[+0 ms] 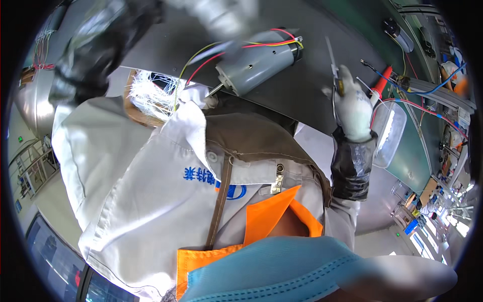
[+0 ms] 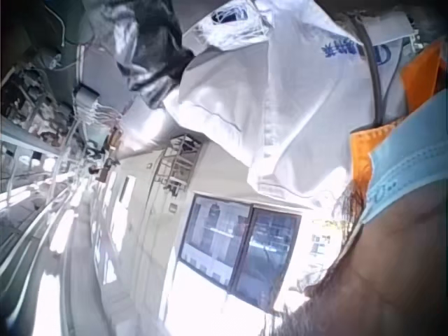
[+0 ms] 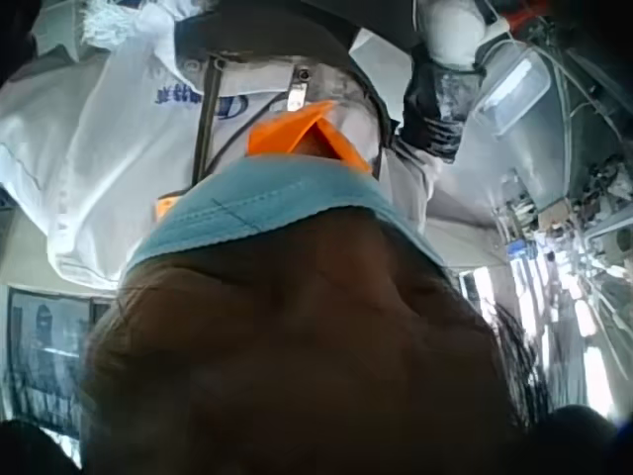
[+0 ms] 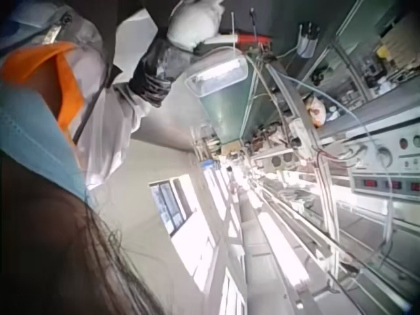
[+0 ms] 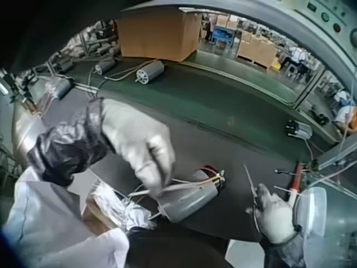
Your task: Assemble and test small electric motors by connecting wires and placing them on a conveyor.
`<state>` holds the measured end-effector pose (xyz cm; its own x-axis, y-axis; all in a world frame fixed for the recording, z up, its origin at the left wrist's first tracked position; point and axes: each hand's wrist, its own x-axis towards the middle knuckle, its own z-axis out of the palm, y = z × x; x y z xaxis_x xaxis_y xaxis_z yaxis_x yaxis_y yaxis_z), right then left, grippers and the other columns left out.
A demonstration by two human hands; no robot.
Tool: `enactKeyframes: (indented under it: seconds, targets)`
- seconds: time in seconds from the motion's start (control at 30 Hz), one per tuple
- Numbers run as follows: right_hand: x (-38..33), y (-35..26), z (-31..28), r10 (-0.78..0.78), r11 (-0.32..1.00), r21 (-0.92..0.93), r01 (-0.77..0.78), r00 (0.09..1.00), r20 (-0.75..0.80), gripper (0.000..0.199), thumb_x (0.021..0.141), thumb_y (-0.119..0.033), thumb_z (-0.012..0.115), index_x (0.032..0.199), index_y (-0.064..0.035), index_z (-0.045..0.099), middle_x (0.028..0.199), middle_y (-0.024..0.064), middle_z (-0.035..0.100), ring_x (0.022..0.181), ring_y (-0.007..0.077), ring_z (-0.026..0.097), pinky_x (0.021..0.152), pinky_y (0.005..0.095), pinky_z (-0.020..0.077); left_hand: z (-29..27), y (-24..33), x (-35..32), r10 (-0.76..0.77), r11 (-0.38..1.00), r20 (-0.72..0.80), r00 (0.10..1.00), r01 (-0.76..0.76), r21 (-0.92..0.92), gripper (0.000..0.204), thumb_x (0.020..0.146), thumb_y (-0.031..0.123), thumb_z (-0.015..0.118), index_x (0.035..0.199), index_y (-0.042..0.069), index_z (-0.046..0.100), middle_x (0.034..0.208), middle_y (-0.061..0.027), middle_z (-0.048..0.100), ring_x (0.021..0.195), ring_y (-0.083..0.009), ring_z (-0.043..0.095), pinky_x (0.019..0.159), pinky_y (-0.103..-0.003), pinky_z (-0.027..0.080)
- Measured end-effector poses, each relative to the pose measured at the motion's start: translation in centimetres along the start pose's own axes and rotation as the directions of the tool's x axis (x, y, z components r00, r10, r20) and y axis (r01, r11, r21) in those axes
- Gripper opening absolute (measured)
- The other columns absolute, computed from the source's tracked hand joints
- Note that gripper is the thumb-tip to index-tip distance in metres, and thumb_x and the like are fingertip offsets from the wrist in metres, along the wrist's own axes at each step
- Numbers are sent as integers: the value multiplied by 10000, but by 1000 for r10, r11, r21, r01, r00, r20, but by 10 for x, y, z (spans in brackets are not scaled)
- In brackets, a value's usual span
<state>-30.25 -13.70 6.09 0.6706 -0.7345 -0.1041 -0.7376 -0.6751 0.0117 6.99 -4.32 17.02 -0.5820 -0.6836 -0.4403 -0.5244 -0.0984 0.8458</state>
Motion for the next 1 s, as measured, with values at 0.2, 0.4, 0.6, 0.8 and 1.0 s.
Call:
enactKeyframes:
  seconds: [0.2,0.4,0.6,0.8,1.0]
  targets:
    - [-25,-46,27,-71,633,774,8,996,48,510,895,-284,719,1279,24,586,1041,156,704,784,214,665,738,367,534,116,-73,-18,288,867,-702,651,134,480,480,941,338,621,1338,77,551,1202,-204,605,1082,-385,594,970,-431,476]
    - [27,-112,34,-21,-33,964,-265,964,264,380,907,-287,717,1065,54,662,836,-14,636,683,57,524,585,258,440,155,-103,76,509,787,-768,388,152,598,622,869,375,618,1367,21,505,1259,-236,550,1128,-438,540,970,-509,443]
    - [194,-79,39,34,-241,970,30,999,-22,310,1002,-171,589,1275,-30,546,1070,25,653,885,105,637,724,267,535,-5,-107,180,14,999,-979,-203,55,2,428,958,343,587,1123,-45,661,1082,-291,653,1002,-387,655,918,-429,527]
    - [45,-48,8,211,289,952,100,963,-165,297,938,-135,669,1211,-22,644,965,42,672,819,86,625,698,231,522,-8,-130,85,-95,669,-674,732,-454,-588,361,952,262,596,1250,61,622,1116,-25,672,903,-88,621,719,-211,458]
    - [20,62,9,704,-66,973,223,701,-113,392,935,-121,658,1276,0,507,1006,100,626,838,176,648,718,322,570,89,-145,-34,-176,622,-560,809,-349,-701,464,915,287,679,1280,33,546,888,-23,620,599,-42,517,449,-160,340]
